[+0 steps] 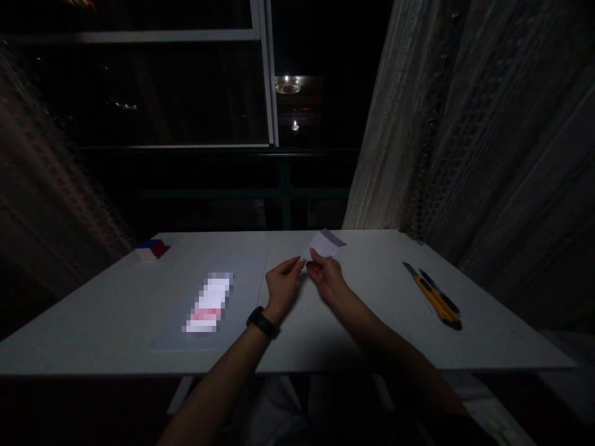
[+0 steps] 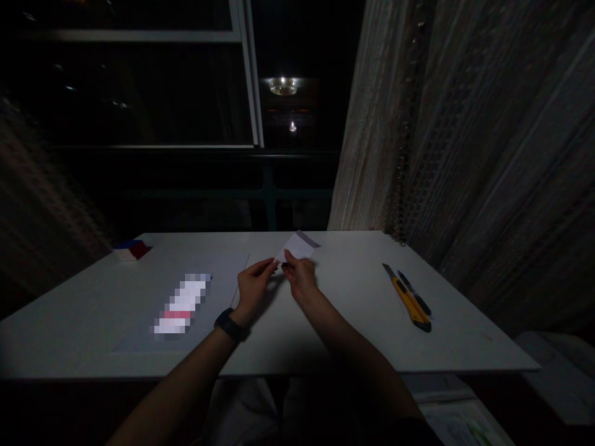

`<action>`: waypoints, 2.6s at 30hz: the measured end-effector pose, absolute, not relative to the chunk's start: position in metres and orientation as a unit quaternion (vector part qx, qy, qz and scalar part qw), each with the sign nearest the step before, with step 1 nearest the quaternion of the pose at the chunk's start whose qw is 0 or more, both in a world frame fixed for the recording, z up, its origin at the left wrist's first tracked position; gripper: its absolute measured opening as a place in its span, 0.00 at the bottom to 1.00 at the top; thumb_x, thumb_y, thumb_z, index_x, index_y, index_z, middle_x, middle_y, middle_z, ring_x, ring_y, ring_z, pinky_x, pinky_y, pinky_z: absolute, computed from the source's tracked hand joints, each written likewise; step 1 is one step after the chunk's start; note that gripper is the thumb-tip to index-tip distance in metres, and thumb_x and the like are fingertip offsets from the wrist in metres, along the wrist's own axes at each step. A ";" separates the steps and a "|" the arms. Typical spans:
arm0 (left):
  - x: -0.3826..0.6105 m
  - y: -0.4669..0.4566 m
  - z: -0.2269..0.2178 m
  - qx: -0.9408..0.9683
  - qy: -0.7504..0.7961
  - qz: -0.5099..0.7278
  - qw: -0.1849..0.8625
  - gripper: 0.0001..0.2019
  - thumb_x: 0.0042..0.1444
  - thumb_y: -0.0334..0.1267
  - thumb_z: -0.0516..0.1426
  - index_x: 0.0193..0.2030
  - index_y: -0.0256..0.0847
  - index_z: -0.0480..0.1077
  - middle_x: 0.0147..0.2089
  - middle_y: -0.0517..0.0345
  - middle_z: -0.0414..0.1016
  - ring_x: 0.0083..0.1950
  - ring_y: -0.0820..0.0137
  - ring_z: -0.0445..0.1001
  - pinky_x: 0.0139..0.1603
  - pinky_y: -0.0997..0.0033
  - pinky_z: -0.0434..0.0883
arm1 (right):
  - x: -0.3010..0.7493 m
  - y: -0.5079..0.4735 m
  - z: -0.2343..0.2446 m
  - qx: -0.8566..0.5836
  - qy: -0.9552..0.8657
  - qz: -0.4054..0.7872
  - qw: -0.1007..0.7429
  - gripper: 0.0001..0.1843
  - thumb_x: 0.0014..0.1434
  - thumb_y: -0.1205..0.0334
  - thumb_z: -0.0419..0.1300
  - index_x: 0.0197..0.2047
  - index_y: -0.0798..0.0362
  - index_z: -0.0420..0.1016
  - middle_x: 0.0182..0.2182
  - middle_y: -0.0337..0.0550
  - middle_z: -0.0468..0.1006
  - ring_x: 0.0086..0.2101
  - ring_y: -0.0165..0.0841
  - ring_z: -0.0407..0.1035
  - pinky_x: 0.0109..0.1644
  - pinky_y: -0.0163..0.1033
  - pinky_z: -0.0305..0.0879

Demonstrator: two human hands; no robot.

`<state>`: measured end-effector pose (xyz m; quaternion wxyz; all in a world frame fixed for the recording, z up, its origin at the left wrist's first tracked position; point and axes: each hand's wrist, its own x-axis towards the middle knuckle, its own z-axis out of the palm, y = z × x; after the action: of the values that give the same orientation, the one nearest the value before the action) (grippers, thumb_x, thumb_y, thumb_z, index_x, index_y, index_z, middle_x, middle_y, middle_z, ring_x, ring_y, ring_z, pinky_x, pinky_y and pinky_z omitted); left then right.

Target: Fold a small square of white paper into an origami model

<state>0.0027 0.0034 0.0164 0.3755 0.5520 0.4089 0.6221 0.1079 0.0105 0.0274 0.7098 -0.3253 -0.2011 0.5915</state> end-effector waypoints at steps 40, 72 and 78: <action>-0.012 0.013 0.007 0.543 0.374 0.408 0.632 0.17 0.38 0.46 0.65 0.25 0.30 0.71 0.29 0.44 0.76 0.24 0.71 0.73 0.24 0.74 0.68 | 0.128 0.021 0.030 -0.473 -0.388 0.575 0.543 0.12 0.29 0.70 0.68 0.20 0.60 0.70 0.15 0.40 0.73 0.18 0.30 0.67 0.23 0.34 0.65; -0.015 0.009 0.001 0.682 0.387 0.391 0.481 0.16 0.49 0.48 0.55 0.23 0.34 0.69 0.21 0.54 0.73 0.22 0.73 0.68 0.24 0.75 0.62 | 0.125 0.012 0.040 -0.480 -0.369 0.555 0.571 0.16 0.25 0.69 0.70 0.16 0.58 0.65 0.13 0.36 0.69 0.17 0.27 0.64 0.20 0.32 0.62; -0.019 0.005 0.004 0.757 0.400 0.393 0.336 0.15 0.54 0.46 0.49 0.24 0.38 0.66 0.20 0.58 0.70 0.25 0.72 0.68 0.29 0.74 0.61 | 0.127 0.016 0.039 -0.489 -0.373 0.555 0.560 0.17 0.25 0.67 0.71 0.15 0.58 0.63 0.12 0.35 0.66 0.16 0.26 0.62 0.20 0.32 0.63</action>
<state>-0.0186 0.0049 0.0038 0.3359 0.7567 0.3998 0.3933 0.1266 0.0157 0.0386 0.5598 -0.4894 -0.3727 0.5552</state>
